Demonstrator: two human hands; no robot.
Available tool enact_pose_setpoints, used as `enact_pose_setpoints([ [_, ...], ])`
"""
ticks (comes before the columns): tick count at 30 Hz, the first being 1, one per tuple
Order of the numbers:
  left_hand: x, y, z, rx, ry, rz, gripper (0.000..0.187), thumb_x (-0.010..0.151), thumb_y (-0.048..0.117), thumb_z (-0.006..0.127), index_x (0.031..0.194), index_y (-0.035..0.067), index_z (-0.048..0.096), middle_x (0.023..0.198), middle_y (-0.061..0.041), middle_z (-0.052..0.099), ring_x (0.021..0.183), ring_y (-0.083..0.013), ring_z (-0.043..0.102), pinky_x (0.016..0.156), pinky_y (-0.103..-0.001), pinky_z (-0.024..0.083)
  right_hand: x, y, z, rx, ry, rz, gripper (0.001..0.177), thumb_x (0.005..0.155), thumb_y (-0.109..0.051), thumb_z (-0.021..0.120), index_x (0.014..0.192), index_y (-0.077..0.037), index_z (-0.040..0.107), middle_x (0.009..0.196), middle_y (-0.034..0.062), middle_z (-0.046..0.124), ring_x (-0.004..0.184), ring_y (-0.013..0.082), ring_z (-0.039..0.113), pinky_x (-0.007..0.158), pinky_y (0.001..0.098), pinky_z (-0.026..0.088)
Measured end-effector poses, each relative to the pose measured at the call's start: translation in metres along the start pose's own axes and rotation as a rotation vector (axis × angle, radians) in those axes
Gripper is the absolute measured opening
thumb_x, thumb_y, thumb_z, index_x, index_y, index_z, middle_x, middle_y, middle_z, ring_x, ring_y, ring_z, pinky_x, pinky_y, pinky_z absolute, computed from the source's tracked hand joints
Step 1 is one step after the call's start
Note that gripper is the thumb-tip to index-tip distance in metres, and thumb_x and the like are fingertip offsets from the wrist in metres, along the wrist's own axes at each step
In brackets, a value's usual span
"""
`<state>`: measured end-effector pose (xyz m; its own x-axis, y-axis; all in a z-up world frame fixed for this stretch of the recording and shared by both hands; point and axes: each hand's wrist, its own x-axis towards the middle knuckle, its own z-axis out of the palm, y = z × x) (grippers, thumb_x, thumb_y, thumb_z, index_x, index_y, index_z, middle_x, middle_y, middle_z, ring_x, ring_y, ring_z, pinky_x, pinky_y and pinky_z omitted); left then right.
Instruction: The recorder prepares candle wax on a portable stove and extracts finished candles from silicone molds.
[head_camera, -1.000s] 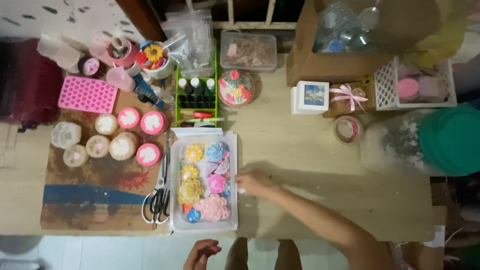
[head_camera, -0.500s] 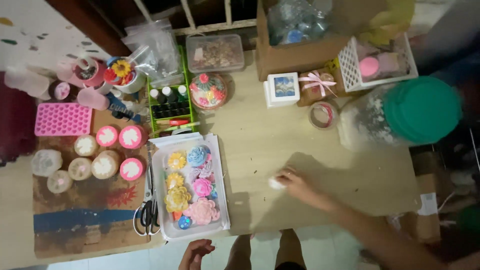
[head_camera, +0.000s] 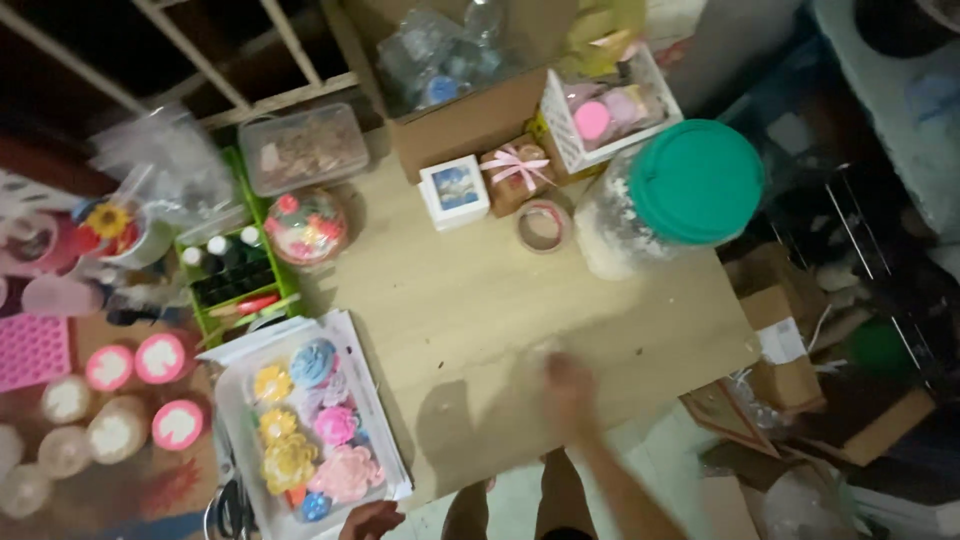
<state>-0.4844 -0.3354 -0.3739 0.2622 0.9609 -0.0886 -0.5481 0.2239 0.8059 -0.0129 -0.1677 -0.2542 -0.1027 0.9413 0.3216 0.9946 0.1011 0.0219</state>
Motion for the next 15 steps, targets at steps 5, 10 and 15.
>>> enact_pose_setpoints([
  [5, 0.021, -0.014, -0.019, 0.083, -0.042, -0.261, 0.047, 0.097, 0.027, 0.065, 0.13, -0.006, 0.06, 0.123, -0.032, 0.07, 0.109, -0.0428, 0.075, 0.098, -0.056, 0.059, -0.02, 0.241, 0.035, -0.214, -0.267, 0.457, 0.031, 0.09, -0.02, 0.068, 0.116, -0.002, 0.064, 0.113, 0.0147, 0.065, 0.106, 0.0306, 0.061, 0.097, 0.0433, 0.05],
  [10, 0.009, -0.018, -0.029, 0.174, -0.077, -0.608, 0.044, 0.094, 0.025, 0.069, 0.125, -0.006, 0.068, 0.112, -0.031, 0.079, 0.107, -0.0409, 0.079, 0.099, -0.051, 0.061, -0.024, 0.26, 0.042, -0.46, -0.068, 0.552, 0.02, 0.105, -0.021, 0.059, 0.115, -0.005, 0.068, 0.109, 0.0097, 0.066, 0.098, 0.0262, 0.062, 0.087, 0.0409, 0.05],
  [15, 0.016, -0.048, -0.04, 0.065, -0.08, -0.745, 0.046, 0.091, 0.023, 0.071, 0.128, -0.003, 0.065, 0.114, -0.028, 0.079, 0.111, -0.0366, 0.075, 0.098, -0.048, 0.058, 0.005, -0.063, 0.054, 0.379, -0.018, 0.122, 0.063, 0.082, -0.029, 0.07, 0.136, 0.0, 0.055, 0.134, 0.0186, 0.057, 0.121, 0.0331, 0.056, 0.095, 0.047, 0.049],
])
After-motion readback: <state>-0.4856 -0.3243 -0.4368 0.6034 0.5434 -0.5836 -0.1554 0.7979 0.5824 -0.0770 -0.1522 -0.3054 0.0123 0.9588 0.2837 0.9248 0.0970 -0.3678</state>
